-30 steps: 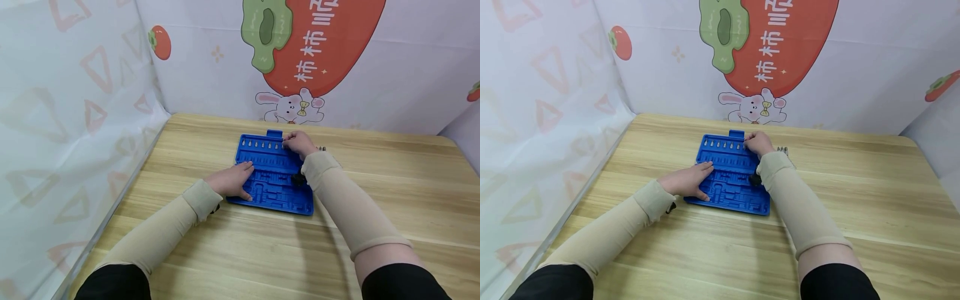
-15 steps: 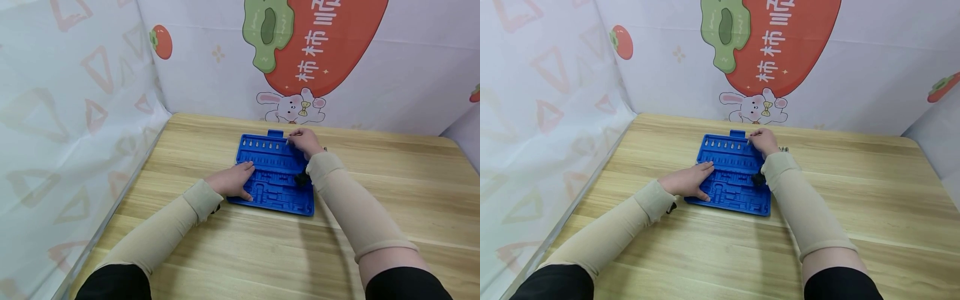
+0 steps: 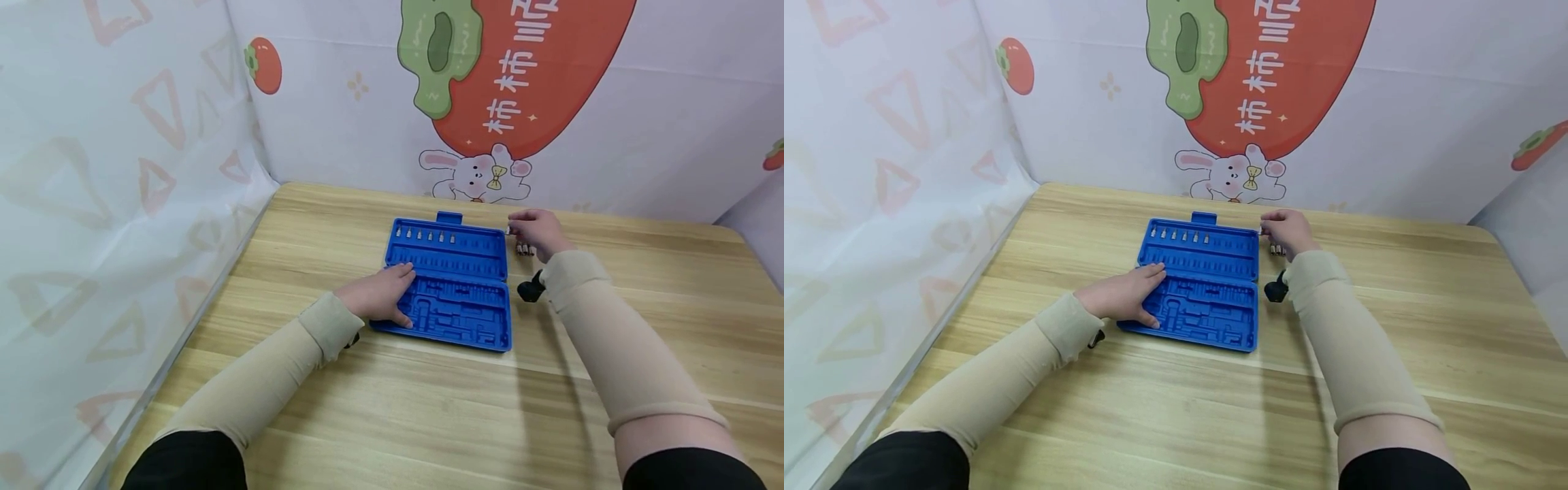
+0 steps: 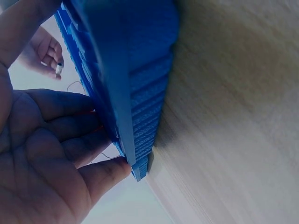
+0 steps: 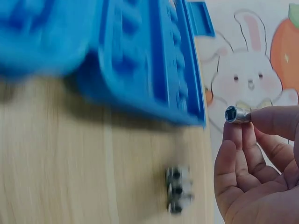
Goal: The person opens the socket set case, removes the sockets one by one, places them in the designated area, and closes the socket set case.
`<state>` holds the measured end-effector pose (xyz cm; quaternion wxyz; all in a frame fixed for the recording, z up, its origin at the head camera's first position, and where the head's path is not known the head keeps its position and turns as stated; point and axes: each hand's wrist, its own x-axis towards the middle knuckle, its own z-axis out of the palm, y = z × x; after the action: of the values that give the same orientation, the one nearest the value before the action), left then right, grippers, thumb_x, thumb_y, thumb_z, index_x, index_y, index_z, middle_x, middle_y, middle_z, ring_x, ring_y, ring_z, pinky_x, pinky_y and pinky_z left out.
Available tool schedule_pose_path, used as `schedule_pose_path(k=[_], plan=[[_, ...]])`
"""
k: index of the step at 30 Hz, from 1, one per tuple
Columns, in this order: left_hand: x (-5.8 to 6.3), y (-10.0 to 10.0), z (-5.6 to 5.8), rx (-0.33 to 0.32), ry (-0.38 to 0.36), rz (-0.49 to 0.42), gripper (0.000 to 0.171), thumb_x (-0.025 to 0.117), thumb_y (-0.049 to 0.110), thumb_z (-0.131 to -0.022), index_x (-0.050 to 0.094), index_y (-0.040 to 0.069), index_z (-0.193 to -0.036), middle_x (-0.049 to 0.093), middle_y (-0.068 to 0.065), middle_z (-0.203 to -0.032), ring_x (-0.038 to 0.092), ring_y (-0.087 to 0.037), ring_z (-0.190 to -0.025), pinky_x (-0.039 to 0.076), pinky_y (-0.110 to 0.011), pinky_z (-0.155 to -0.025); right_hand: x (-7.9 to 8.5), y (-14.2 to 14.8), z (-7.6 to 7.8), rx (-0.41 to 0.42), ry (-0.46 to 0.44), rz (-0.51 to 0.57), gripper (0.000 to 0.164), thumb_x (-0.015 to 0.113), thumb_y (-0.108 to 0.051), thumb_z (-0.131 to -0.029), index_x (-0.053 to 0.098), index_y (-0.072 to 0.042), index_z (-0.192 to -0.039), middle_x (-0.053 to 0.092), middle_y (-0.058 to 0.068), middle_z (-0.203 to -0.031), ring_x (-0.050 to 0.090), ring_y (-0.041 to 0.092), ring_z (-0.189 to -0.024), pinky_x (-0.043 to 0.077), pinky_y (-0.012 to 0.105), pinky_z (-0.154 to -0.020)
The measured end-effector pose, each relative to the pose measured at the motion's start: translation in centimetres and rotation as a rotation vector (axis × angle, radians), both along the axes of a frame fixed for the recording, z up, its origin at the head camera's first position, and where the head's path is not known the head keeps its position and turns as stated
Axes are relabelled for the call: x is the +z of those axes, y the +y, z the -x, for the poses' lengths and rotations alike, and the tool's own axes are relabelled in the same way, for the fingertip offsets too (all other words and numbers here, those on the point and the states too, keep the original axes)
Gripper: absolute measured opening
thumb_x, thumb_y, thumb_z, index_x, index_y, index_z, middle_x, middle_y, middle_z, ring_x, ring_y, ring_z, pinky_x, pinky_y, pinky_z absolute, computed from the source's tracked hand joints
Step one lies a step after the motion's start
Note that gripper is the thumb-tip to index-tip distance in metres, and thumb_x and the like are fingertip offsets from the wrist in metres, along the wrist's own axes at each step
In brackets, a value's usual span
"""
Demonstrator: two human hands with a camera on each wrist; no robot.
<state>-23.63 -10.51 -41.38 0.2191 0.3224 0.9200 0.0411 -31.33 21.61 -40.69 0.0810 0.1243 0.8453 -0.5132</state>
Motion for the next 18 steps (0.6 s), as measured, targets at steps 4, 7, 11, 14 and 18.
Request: schedule_pose_path(k=[4,7,11,14,18], plan=[[-0.1,0.0,0.0,-0.004,-0.001,-0.002,0.104,0.078,0.049,-0.090,0.023,-0.002,-0.162,0.015,-0.017,-0.170,0.014,-0.031,-0.157,0.018,-0.040,-0.125,-0.1,1.6,-0.4,-0.029,0.011,0.007,0.043,0.053,-0.016,-0.108,0.051,0.009,-0.144,0.056,0.019,-0.130,0.061,0.012,-0.092,0.057,0.022,-0.082],[0.0,0.0,0.0,-0.003,0.000,-0.003,0.104,0.078,0.049,-0.091,0.023,-0.002,-0.162,0.015,-0.017,-0.170,0.014,-0.031,-0.157,0.017,-0.040,-0.125,-0.2,2.4,-0.7,-0.040,0.018,0.010,0.041,0.054,-0.014,-0.107,0.051,0.011,-0.140,0.056,0.014,-0.123,0.060,0.006,-0.086,0.057,0.019,-0.078],[0.0,-0.1,-0.1,-0.003,0.001,-0.004,0.104,0.078,0.049,-0.091,0.023,-0.002,-0.162,0.015,-0.017,-0.170,0.014,-0.032,-0.157,0.017,-0.041,-0.125,-0.2,3.3,-1.1,-0.032,0.016,0.006,0.039,0.055,-0.012,-0.107,0.052,0.012,-0.138,0.058,0.008,-0.113,0.059,0.004,-0.083,0.057,0.019,-0.080],[0.0,-0.1,-0.1,0.000,0.000,-0.007,0.104,0.079,0.048,-0.091,0.023,-0.003,-0.162,0.015,-0.018,-0.170,0.014,-0.032,-0.157,0.017,-0.041,-0.125,-0.3,3.9,-1.4,-0.022,0.007,0.010,0.040,0.055,-0.011,-0.107,0.050,0.013,-0.139,0.059,0.007,-0.110,0.059,0.005,-0.084,0.057,0.020,-0.081],[0.0,0.0,-0.1,0.000,-0.001,-0.013,0.103,0.079,0.047,-0.091,0.024,-0.003,-0.162,0.015,-0.018,-0.170,0.014,-0.032,-0.157,0.017,-0.041,-0.125,-0.5,4.8,-1.7,-0.008,-0.020,-0.009,0.041,0.053,-0.011,-0.108,0.049,0.013,-0.141,0.059,0.008,-0.113,0.058,0.006,-0.087,0.056,0.019,-0.081]])
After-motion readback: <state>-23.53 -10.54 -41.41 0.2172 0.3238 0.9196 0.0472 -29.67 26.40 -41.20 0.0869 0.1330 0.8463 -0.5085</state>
